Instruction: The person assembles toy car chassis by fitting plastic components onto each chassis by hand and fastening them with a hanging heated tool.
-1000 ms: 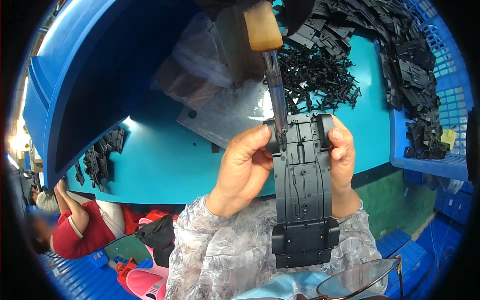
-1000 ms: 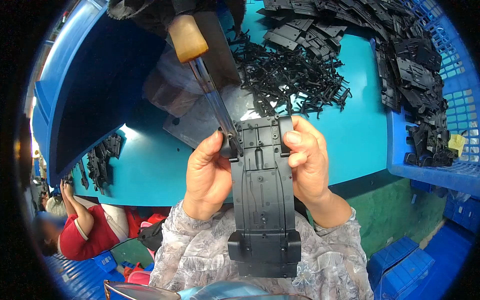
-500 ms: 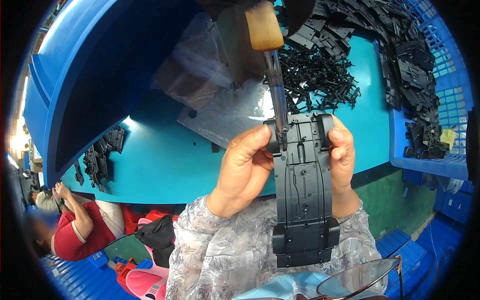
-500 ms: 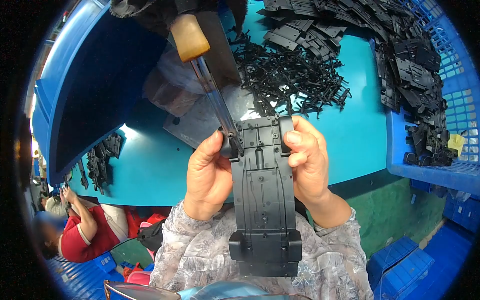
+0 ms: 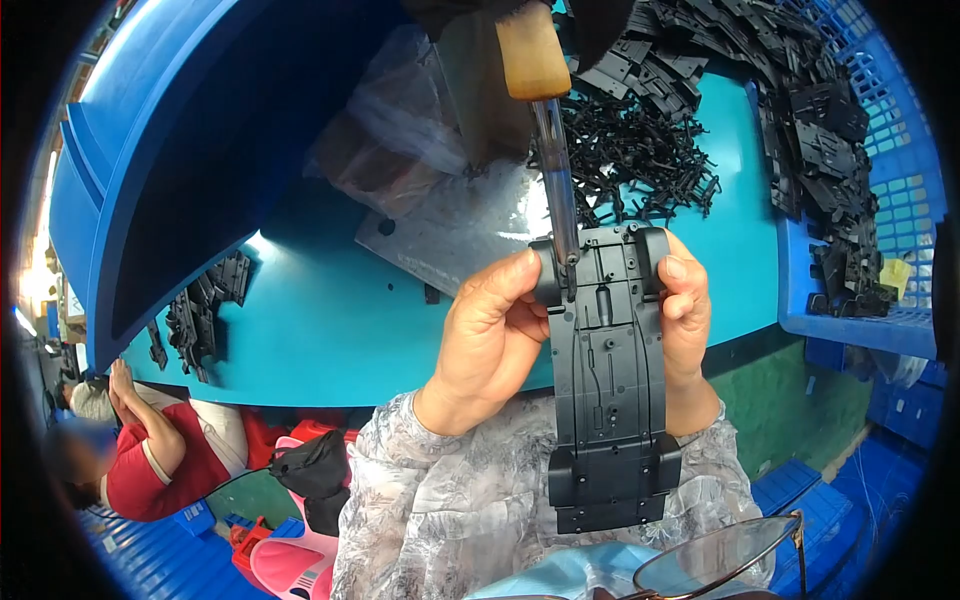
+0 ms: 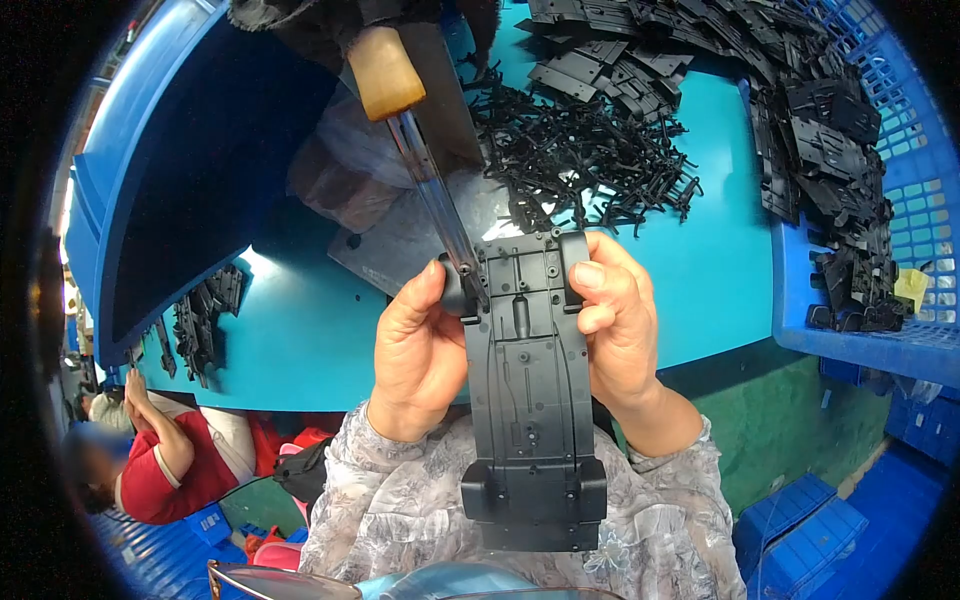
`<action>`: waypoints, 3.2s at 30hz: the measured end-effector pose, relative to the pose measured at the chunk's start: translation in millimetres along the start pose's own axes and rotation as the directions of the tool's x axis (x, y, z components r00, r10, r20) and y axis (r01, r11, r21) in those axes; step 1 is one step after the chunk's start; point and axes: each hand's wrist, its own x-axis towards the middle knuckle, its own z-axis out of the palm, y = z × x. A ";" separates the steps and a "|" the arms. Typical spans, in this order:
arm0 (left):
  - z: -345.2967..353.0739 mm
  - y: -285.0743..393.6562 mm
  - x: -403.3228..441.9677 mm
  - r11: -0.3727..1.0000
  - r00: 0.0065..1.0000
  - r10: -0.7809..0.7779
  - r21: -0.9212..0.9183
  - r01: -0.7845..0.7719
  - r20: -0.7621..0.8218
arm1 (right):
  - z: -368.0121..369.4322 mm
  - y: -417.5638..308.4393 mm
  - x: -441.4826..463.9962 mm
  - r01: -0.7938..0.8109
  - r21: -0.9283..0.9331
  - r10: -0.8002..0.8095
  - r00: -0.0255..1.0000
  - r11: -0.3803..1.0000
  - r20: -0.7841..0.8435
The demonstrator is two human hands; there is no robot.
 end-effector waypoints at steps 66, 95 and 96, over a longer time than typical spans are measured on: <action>-86.8 49.3 -86.1 0.878 0.831 0.464 0.281 -0.387 -0.306 | -19.5 44.9 -17.2 -0.275 -0.136 0.293 0.947 0.952 0.130; 45.1 98.9 -148.1 0.546 0.292 0.093 0.197 -0.814 0.952 | -10.8 55.9 -31.7 -0.171 -0.229 0.187 0.981 0.958 0.048; 54.3 98.0 -153.9 0.630 0.364 0.069 0.243 -0.738 0.929 | -12.4 54.3 -32.9 -0.170 -0.216 0.184 0.982 0.962 0.049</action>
